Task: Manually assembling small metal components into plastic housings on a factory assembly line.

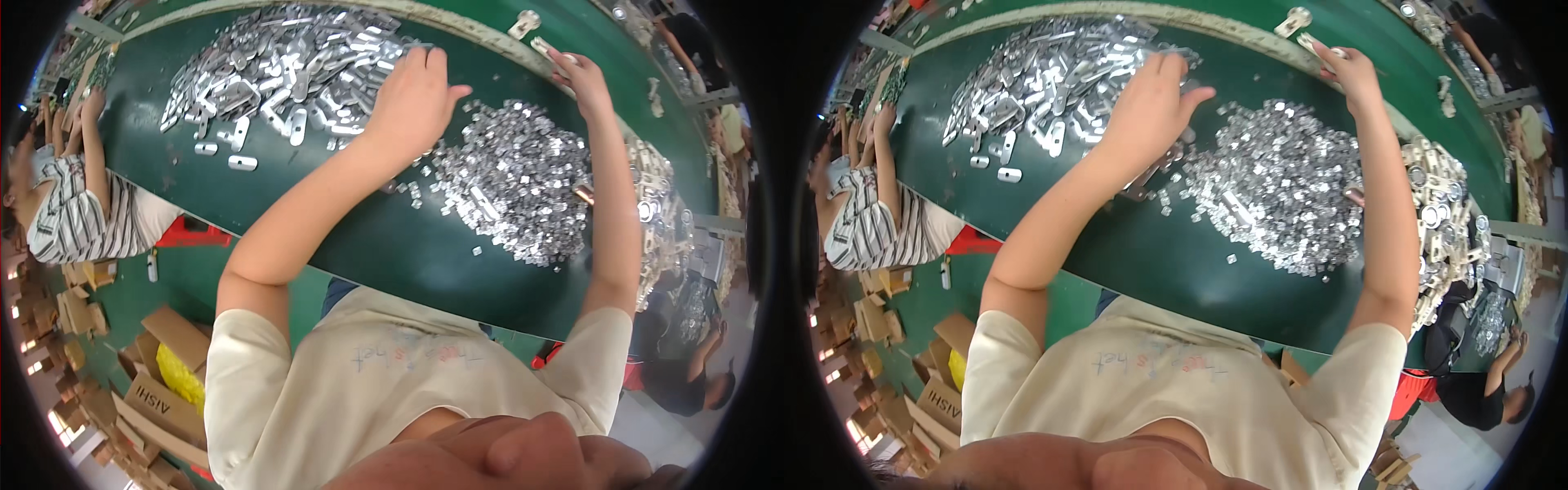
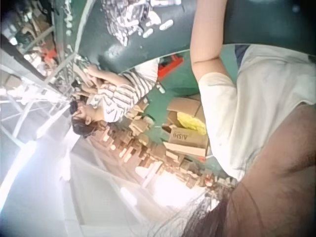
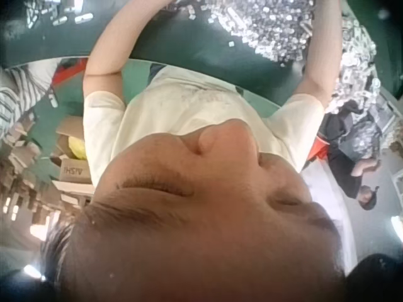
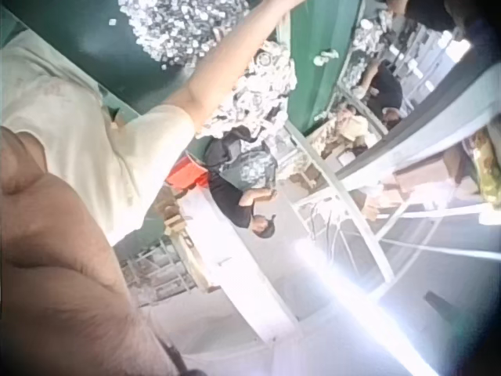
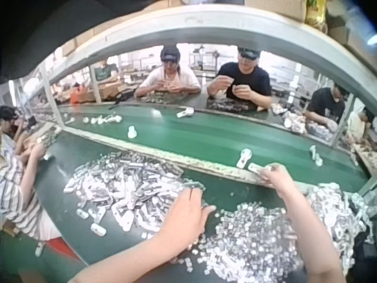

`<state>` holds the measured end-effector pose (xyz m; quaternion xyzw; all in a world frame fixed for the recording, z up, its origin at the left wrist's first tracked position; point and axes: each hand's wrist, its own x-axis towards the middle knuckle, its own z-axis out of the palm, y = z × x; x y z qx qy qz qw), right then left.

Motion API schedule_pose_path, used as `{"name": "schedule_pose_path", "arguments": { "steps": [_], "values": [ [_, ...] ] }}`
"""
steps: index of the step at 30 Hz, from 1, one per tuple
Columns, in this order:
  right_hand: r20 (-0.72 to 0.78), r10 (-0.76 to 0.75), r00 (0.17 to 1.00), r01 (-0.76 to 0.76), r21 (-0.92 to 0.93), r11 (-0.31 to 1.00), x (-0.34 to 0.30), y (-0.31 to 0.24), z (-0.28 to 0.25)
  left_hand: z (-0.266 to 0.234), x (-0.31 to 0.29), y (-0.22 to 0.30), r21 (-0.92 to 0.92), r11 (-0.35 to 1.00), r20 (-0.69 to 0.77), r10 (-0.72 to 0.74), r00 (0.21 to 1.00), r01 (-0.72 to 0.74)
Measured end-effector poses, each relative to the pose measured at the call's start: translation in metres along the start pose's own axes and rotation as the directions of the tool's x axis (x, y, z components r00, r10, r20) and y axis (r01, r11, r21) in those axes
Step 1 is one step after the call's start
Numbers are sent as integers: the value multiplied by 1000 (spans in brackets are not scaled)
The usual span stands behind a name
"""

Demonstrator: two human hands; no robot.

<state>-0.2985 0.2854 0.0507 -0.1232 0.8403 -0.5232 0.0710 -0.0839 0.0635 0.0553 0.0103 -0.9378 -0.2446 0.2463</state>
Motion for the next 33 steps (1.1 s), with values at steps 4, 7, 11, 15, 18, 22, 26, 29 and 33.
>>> {"name": "schedule_pose_path", "arguments": {
  "steps": [4,7,11,15,18,22,26,29,33],
  "values": [
    [-116,-92,989,44,-367,929,-8,6,-8,29,17,-15,152,988,247,-28,969,-10],
    [198,-97,975,171,-399,901,-98,-34,7,24,23,-26,82,995,288,-78,955,56],
    [371,-227,900,415,-575,705,-190,-36,12,13,32,-30,73,996,357,-69,932,46],
    [253,-405,879,474,-569,672,-194,-23,17,16,34,-40,104,994,330,3,944,-39],
    [213,-474,854,501,-579,643,-186,-20,12,10,42,-40,88,996,376,-8,926,-27],
    [155,-409,899,423,-545,724,-191,-7,7,-13,36,-25,-170,963,278,-155,948,207],
    [118,-363,925,369,-516,773,-193,-3,2,-24,20,-11,-470,788,355,-242,903,397],
    [103,-448,888,423,-569,705,-191,-5,4,-18,4,-5,-786,477,367,-151,918,393],
    [196,-325,925,373,-631,680,-194,-13,0,-29,-15,30,-708,480,475,-219,852,518]
  ]
}}
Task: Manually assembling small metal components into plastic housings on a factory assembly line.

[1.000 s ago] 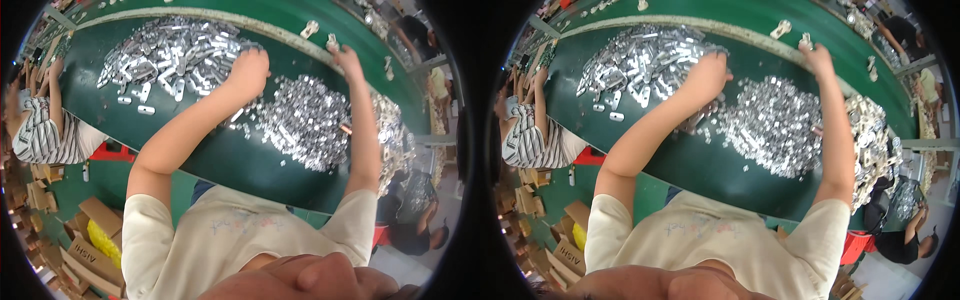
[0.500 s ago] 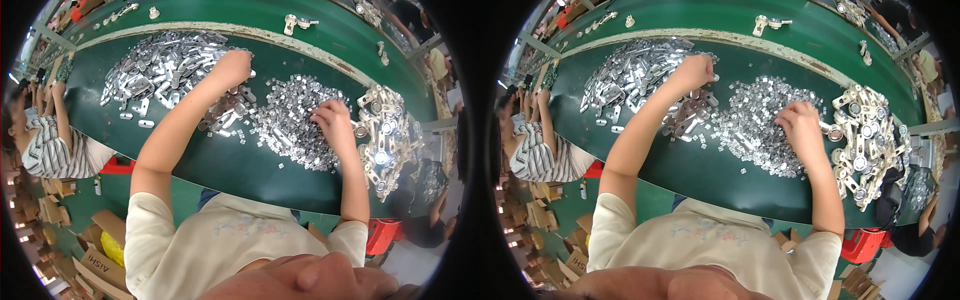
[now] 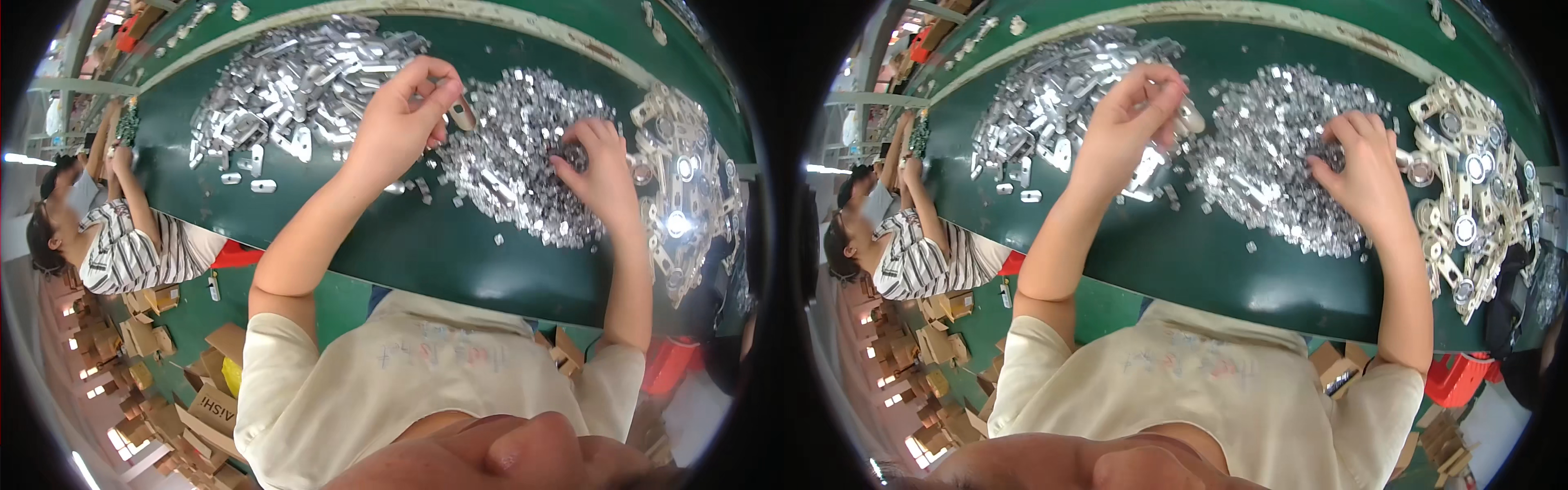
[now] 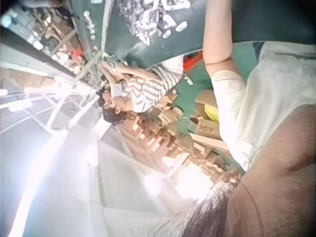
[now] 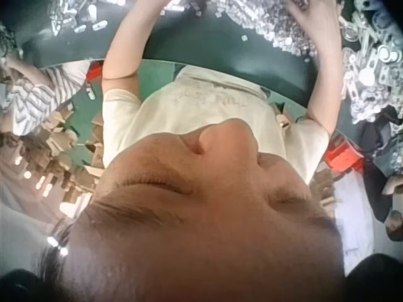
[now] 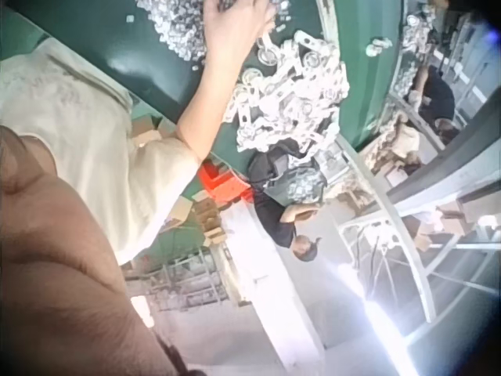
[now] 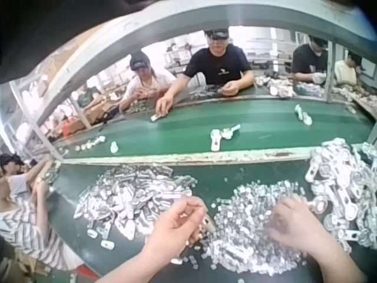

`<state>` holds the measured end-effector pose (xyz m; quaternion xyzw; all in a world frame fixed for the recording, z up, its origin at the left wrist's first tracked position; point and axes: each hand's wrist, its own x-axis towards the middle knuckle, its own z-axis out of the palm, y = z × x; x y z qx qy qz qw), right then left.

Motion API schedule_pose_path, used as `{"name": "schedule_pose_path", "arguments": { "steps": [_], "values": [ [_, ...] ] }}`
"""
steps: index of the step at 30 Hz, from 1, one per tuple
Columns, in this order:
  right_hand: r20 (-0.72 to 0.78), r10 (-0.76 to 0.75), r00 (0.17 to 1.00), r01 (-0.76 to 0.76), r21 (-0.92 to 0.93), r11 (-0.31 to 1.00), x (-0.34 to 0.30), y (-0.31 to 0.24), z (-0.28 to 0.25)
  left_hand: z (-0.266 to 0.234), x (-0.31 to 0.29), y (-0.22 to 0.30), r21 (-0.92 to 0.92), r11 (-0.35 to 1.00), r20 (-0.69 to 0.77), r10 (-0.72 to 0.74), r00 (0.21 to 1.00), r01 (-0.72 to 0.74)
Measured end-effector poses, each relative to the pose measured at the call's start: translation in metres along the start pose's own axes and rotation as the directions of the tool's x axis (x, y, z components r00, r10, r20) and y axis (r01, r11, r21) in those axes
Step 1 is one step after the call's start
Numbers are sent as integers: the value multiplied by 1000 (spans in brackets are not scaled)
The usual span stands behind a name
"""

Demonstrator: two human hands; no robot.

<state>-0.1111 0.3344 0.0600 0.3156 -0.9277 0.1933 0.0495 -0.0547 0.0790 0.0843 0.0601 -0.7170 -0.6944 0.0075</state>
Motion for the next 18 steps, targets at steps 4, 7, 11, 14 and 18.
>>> {"name": "schedule_pose_path", "arguments": {
  "steps": [4,7,11,14,18],
  "values": [
    [73,-40,997,31,114,993,-1,-2,4,6,-15,-6,162,980,16,116,993,-117],
    [-40,-72,997,74,31,997,3,-3,5,11,-19,-14,-174,985,148,24,989,2],
    [-26,5,1000,-1,150,989,1,-1,6,23,-30,-25,-272,961,188,4,982,48],
    [-139,-68,988,78,67,995,0,-4,2,30,-37,-26,-320,947,176,20,984,38],
    [-43,176,984,-136,467,874,0,-13,0,31,-40,-26,-291,956,205,22,979,40]
  ]
}}
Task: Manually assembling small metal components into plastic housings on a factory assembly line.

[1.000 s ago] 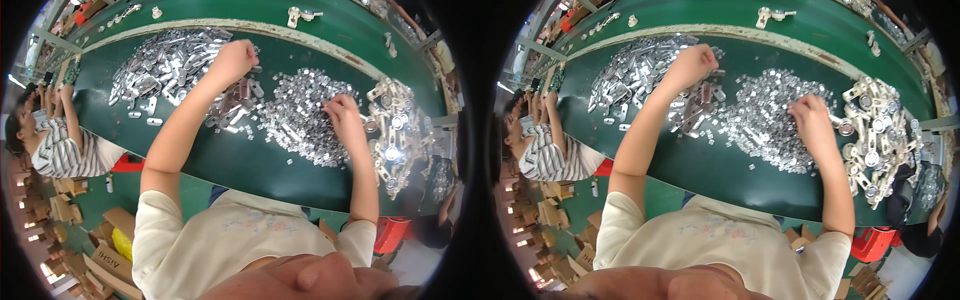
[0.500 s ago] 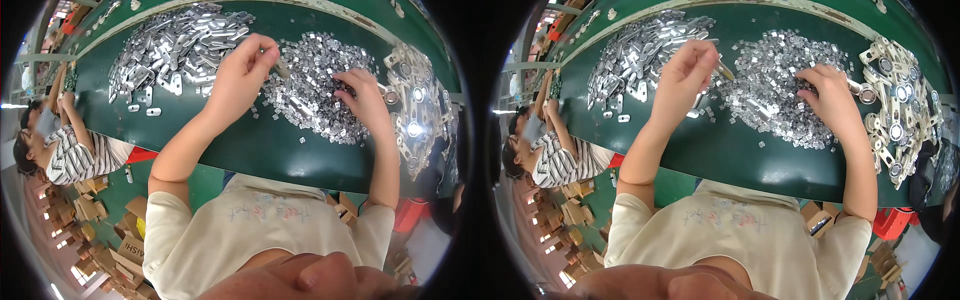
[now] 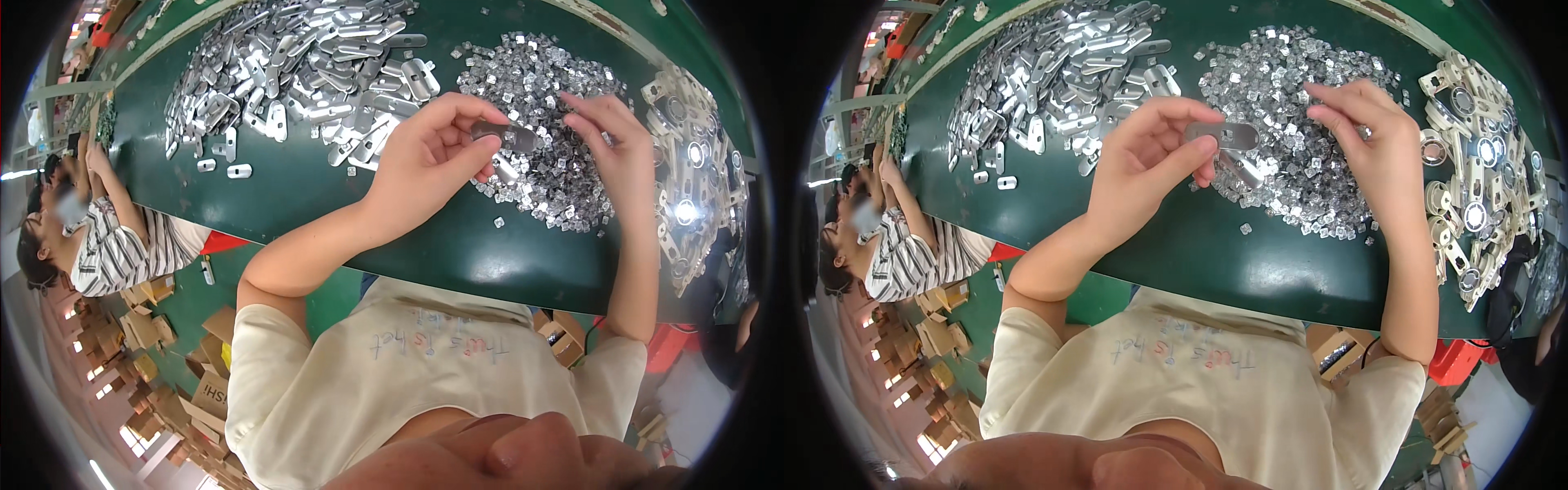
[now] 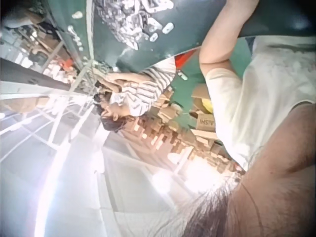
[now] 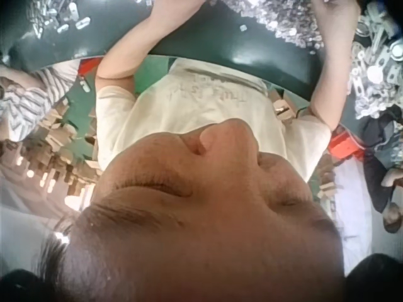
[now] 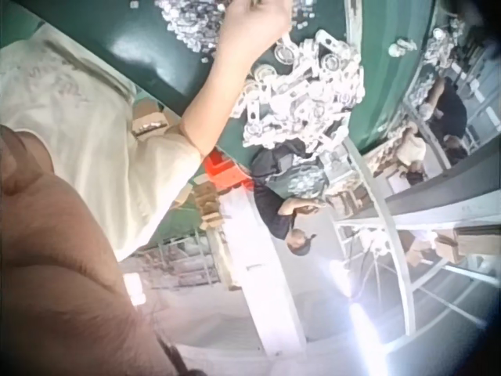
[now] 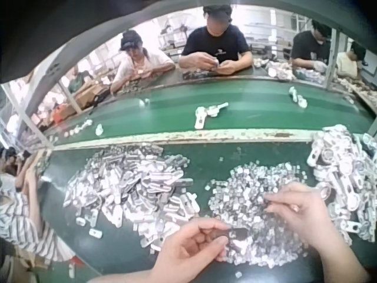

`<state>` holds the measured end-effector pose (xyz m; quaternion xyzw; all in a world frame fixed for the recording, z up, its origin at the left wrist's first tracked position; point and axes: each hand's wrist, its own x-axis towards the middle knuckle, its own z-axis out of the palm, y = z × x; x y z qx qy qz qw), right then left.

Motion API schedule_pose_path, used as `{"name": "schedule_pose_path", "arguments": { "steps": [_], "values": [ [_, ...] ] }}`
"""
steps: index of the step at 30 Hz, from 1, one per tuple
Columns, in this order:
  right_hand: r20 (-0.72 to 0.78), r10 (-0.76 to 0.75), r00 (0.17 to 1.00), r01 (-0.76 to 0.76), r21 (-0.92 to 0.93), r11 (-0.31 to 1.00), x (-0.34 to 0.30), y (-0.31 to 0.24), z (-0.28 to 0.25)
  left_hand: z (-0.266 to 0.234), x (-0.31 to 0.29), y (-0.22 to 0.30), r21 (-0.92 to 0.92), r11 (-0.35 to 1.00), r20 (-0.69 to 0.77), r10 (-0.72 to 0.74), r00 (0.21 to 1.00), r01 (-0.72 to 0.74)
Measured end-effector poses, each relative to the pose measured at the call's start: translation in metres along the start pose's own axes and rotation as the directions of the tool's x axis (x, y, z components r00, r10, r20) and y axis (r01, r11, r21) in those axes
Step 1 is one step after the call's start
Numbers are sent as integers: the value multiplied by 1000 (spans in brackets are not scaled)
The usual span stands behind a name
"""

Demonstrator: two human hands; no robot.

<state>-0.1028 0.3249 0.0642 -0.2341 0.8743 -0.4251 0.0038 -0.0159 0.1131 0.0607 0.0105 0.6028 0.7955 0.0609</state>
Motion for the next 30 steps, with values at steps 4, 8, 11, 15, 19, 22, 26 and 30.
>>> {"name": "schedule_pose_path", "arguments": {
  "steps": [4,8,11,15,19,22,26,30],
  "values": [
    [167,156,974,-220,500,837,-8,-13,-2,3,-3,1,33,999,-41,7,999,-5],
    [240,64,969,-216,687,694,-14,-27,0,6,-3,3,30,999,-68,15,998,-13],
    [260,58,964,-236,729,643,-17,-35,-3,7,-7,4,76,997,-56,34,998,-29],
    [257,57,965,-235,744,626,-22,-50,-6,10,-10,14,56,996,-82,71,994,-67],
    [277,19,961,-226,739,634,-29,-71,-15,16,-20,34,55,997,-64,50,997,-47],
    [269,-3,963,-198,715,670,-42,-85,-20,19,-41,51,104,994,-26,18,999,-16],
    [24,-79,997,47,624,780,-65,-103,-13,25,-60,51,59,994,-48,90,995,-87],
    [-158,-342,926,373,247,894,-61,-109,-12,24,-63,57,144,989,19,38,999,-41]
  ]
}}
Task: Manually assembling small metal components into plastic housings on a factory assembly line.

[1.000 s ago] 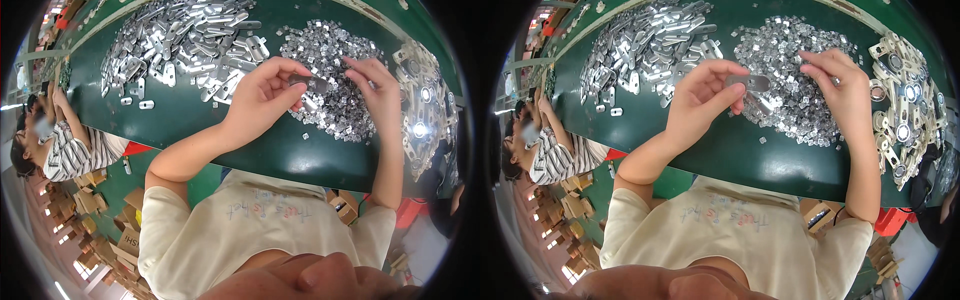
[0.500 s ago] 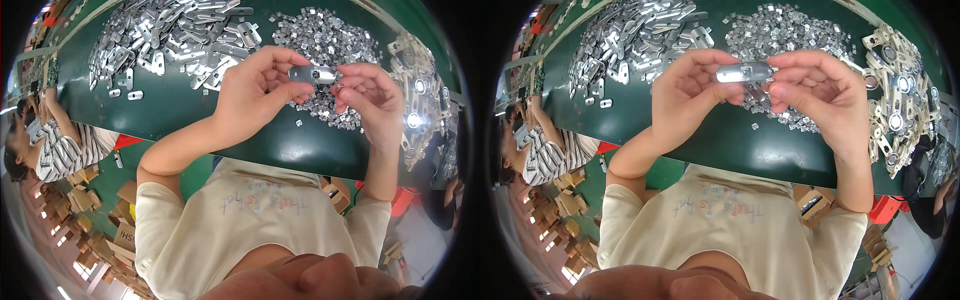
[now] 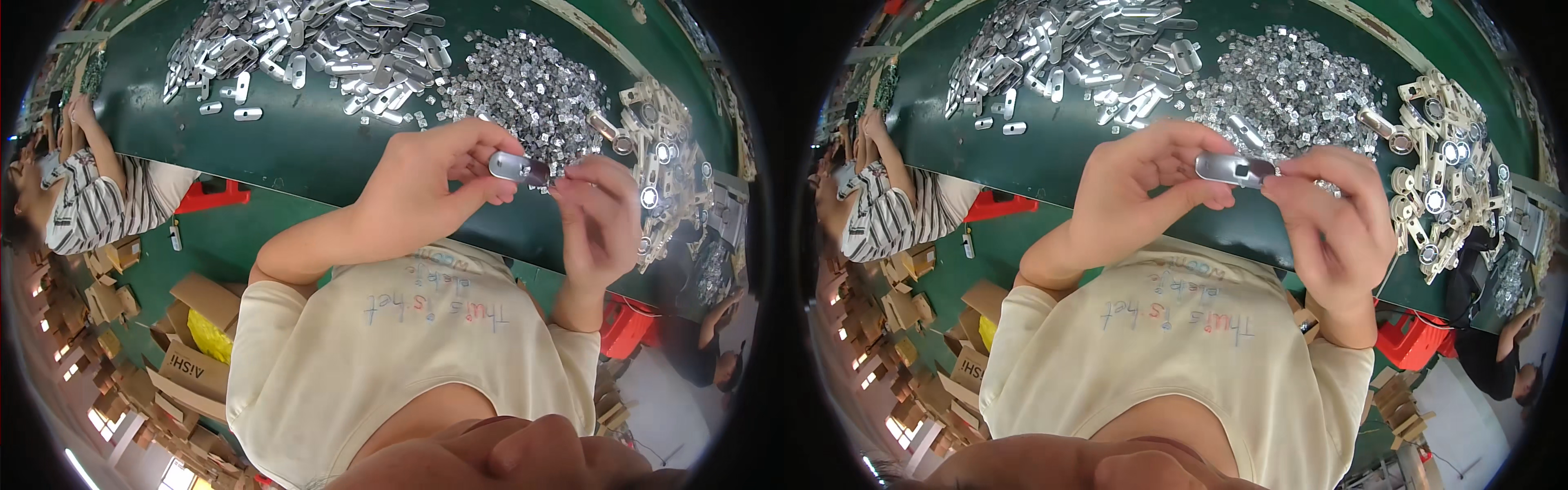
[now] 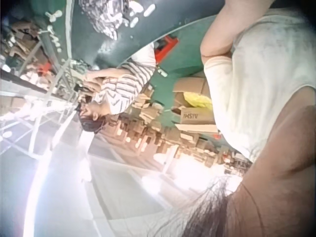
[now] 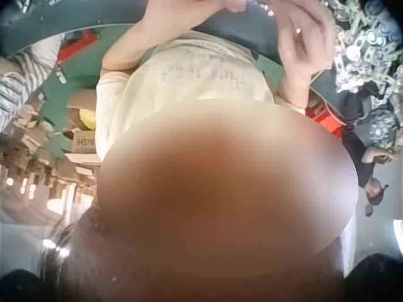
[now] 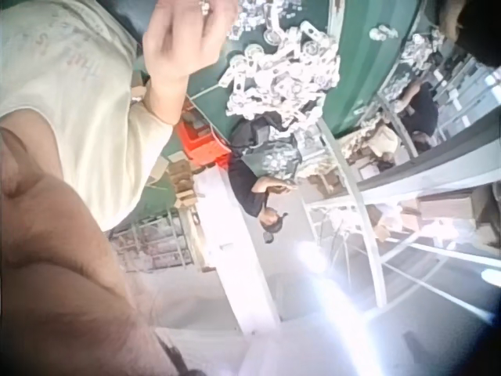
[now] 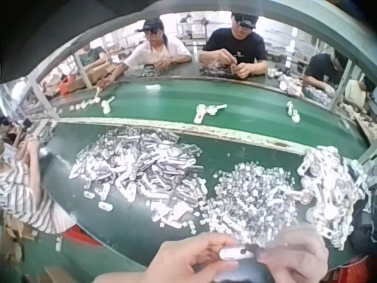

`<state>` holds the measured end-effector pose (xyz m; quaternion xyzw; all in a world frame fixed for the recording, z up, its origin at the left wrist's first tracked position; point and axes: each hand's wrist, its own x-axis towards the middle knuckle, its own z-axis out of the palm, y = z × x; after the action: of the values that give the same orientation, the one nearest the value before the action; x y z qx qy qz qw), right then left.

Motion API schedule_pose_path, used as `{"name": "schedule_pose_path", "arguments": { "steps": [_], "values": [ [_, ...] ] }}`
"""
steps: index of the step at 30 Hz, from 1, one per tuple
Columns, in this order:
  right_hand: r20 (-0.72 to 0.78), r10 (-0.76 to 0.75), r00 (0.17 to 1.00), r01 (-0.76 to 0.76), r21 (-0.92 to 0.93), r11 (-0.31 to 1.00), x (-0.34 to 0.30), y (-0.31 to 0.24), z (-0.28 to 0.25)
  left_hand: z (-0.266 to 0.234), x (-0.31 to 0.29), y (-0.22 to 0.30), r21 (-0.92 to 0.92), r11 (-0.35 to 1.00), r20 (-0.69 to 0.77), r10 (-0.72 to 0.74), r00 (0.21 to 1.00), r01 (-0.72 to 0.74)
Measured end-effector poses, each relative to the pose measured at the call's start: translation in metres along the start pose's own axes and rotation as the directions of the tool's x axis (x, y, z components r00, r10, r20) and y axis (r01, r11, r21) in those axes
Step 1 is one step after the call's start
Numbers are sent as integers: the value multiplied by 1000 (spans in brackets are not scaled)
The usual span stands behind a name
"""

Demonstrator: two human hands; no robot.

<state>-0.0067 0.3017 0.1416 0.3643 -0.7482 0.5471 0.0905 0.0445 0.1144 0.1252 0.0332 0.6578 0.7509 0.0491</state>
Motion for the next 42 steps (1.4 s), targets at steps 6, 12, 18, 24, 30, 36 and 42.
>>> {"name": "schedule_pose_path", "arguments": {
  "steps": [6,12,18,24,30,36,42],
  "values": [
    [209,-329,921,389,-423,819,9,3,3,-2,11,3,-34,999,34,4,999,-2],
    [351,-388,852,520,-483,705,20,11,-6,-5,25,6,14,1000,69,2,998,-3],
    [365,-289,885,453,-530,717,20,17,-8,-6,38,3,-159,984,64,-66,996,75],
    [-142,138,980,-198,-742,640,24,77,-89,-6,51,-13,-267,949,-33,-181,983,166],
    [30,399,916,-174,-869,463,-9,140,-120,-7,51,-16,-177,965,-83,-209,974,192],
    [-11,297,955,-273,-425,863,0,120,-131,-9,53,-22,-172,966,-75,-208,975,193],
    [18,633,774,-622,-162,766,-4,133,-92,-10,58,-28,-148,979,-175,-167,970,142]
  ]
}}
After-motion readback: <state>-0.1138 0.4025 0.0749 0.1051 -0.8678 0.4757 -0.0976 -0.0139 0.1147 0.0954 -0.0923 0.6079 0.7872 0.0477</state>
